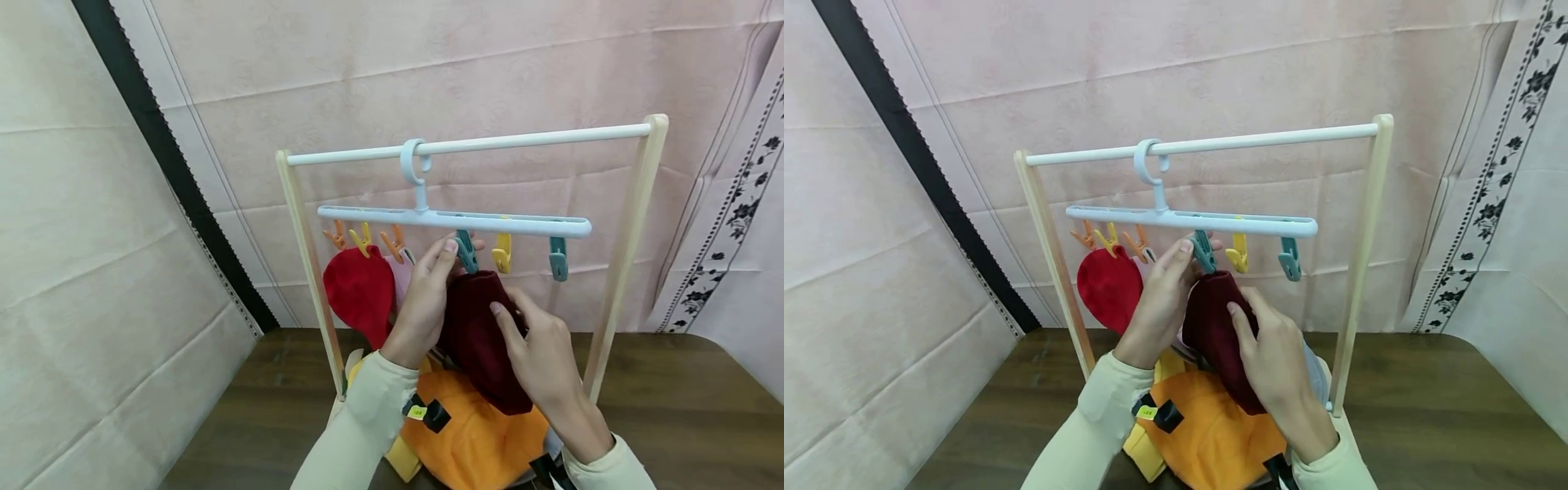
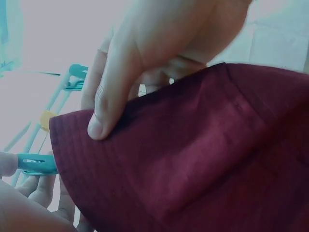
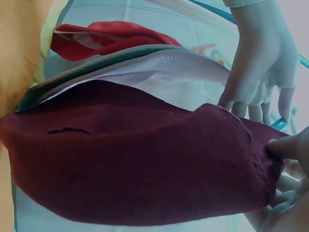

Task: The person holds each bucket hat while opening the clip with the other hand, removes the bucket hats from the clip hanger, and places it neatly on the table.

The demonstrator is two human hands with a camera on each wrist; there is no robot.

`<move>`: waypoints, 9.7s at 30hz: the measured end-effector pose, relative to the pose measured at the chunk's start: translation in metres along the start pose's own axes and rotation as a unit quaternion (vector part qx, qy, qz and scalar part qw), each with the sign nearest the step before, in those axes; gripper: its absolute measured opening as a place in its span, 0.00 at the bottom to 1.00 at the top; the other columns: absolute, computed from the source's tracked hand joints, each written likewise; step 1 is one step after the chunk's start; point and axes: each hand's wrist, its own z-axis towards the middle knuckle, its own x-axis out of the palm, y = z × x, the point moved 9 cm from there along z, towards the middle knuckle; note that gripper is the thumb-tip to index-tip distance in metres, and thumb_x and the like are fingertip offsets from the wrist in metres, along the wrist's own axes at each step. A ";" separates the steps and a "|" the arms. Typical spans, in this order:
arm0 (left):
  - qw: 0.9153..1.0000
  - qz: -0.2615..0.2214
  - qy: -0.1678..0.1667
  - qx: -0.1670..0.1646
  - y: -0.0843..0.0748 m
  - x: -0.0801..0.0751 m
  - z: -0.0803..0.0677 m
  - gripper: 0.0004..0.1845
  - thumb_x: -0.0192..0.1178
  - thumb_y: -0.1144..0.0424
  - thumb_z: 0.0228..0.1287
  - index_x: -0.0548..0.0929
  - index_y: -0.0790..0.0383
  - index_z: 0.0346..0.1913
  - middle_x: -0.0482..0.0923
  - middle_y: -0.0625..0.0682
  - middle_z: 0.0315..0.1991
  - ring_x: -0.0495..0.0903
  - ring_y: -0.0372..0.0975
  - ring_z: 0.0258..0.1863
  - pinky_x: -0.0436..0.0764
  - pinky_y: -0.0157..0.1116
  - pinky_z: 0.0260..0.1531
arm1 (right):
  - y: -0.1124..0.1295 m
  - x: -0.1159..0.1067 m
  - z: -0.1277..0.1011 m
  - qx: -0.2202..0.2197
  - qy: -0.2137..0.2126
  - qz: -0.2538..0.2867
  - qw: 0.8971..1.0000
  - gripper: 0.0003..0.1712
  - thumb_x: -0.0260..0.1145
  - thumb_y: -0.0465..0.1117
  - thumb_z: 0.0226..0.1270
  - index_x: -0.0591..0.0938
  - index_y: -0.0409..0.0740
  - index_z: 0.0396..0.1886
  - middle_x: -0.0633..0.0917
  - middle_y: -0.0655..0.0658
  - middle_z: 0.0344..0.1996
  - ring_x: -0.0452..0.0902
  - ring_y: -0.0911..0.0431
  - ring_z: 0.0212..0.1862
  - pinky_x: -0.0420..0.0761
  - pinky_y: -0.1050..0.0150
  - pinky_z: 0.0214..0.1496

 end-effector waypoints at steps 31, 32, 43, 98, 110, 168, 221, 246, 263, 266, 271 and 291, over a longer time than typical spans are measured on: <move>0.969 0.222 0.086 -0.070 0.062 -0.002 -0.039 0.30 0.72 0.45 0.66 0.79 0.47 0.68 0.85 0.40 0.54 0.85 0.34 0.49 0.85 0.36 0.49 | 0.003 -0.069 0.001 0.031 -0.113 0.051 0.992 0.14 0.68 0.31 0.75 0.87 0.41 0.56 0.90 0.54 0.41 0.81 0.76 0.37 0.75 0.83 0.40; 0.969 0.219 0.084 -0.082 0.068 -0.004 -0.042 0.30 0.72 0.46 0.65 0.79 0.47 0.68 0.85 0.40 0.54 0.85 0.34 0.49 0.85 0.36 0.49 | 0.001 -0.071 0.002 0.038 -0.112 0.050 0.992 0.14 0.68 0.31 0.75 0.87 0.41 0.56 0.89 0.59 0.41 0.82 0.75 0.36 0.75 0.82 0.40; 0.963 0.156 0.147 -0.162 0.130 -0.011 -0.083 0.22 0.75 0.62 0.64 0.85 0.54 0.61 0.88 0.42 0.50 0.85 0.33 0.47 0.83 0.32 0.52 | -0.022 -0.083 0.007 0.111 -0.111 0.071 0.985 0.15 0.67 0.35 0.77 0.86 0.43 0.60 0.87 0.65 0.40 0.82 0.68 0.36 0.75 0.79 0.39; 0.867 0.413 0.082 -0.267 0.145 -0.101 -0.098 0.15 0.68 0.58 0.71 0.77 0.66 0.37 0.71 0.49 0.13 0.74 0.40 0.12 0.72 0.33 0.21 | -0.140 0.034 -0.012 0.271 0.175 0.124 0.938 0.21 0.56 0.33 0.83 0.78 0.35 0.70 0.77 0.26 0.68 0.76 0.38 0.69 0.76 0.79 0.45; 0.855 0.489 0.042 -0.168 0.127 -0.110 -0.085 0.17 0.69 0.61 0.71 0.84 0.65 0.58 0.86 0.56 0.54 0.84 0.49 0.53 0.81 0.50 0.56 | -0.168 0.046 -0.030 0.284 0.208 0.098 0.931 0.21 0.58 0.33 0.82 0.78 0.35 0.69 0.80 0.30 0.63 0.80 0.49 0.49 0.80 0.69 0.41; 0.711 0.628 0.276 -0.151 0.156 -0.073 -0.113 0.35 0.53 0.39 0.80 0.70 0.56 0.79 0.66 0.55 0.79 0.65 0.46 0.79 0.66 0.48 0.76 | -0.165 0.081 -0.062 0.064 0.459 -0.098 0.881 0.17 0.62 0.31 0.77 0.79 0.29 0.60 0.83 0.29 0.55 0.80 0.33 0.58 0.79 0.36 0.59; 0.839 0.501 -0.178 0.118 -0.026 -0.119 -0.033 0.12 0.49 0.62 0.85 0.76 0.66 0.59 0.79 0.57 0.48 0.76 0.49 0.52 0.80 0.48 0.54 | 0.045 -0.010 0.083 -0.228 -0.004 -0.273 0.935 0.40 0.77 0.37 0.66 0.71 0.40 0.76 0.70 0.26 0.70 0.61 0.29 0.74 0.76 0.30 0.50; 0.792 0.550 -0.173 0.202 -0.026 -0.074 -0.028 0.12 0.50 0.60 0.84 0.77 0.67 0.50 0.76 0.57 0.42 0.74 0.48 0.44 0.77 0.44 0.48 | -0.007 -0.023 0.082 -0.181 -0.030 -0.246 0.952 0.48 0.80 0.29 0.57 0.63 0.37 0.73 0.66 0.25 0.67 0.57 0.30 0.74 0.83 0.35 0.48; 0.789 0.554 -0.157 0.216 -0.018 -0.048 -0.023 0.16 0.53 0.57 0.84 0.78 0.68 0.58 0.80 0.57 0.49 0.77 0.49 0.49 0.78 0.46 0.55 | -0.028 -0.039 0.087 -0.125 -0.040 -0.284 0.950 0.51 0.80 0.28 0.56 0.61 0.39 0.75 0.66 0.26 0.72 0.54 0.31 0.81 0.79 0.22 0.34; 0.790 0.552 -0.150 0.219 -0.018 -0.042 -0.024 0.16 0.55 0.57 0.83 0.78 0.67 0.60 0.81 0.57 0.50 0.78 0.48 0.50 0.78 0.47 0.56 | -0.029 -0.041 0.088 -0.112 -0.039 -0.291 0.949 0.50 0.79 0.27 0.57 0.61 0.37 0.74 0.64 0.24 0.73 0.52 0.31 0.81 0.78 0.21 0.37; 0.792 0.552 -0.138 0.222 -0.016 -0.033 -0.028 0.18 0.62 0.59 0.78 0.78 0.65 0.62 0.81 0.56 0.53 0.79 0.47 0.52 0.77 0.48 0.58 | -0.031 -0.039 0.088 -0.090 -0.007 -0.276 0.957 0.43 0.66 0.23 0.66 0.58 0.31 0.78 0.58 0.22 0.77 0.46 0.31 0.83 0.76 0.20 0.32; 0.697 0.652 -0.172 0.243 -0.004 0.002 -0.037 0.25 0.69 0.54 0.72 0.82 0.53 0.68 0.87 0.50 0.47 0.88 0.43 0.36 0.86 0.43 0.47 | 0.030 -0.009 0.041 -0.222 0.013 -0.104 0.969 0.21 0.74 0.28 0.66 0.82 0.31 0.58 0.83 0.36 0.47 0.80 0.50 0.36 0.86 0.54 0.35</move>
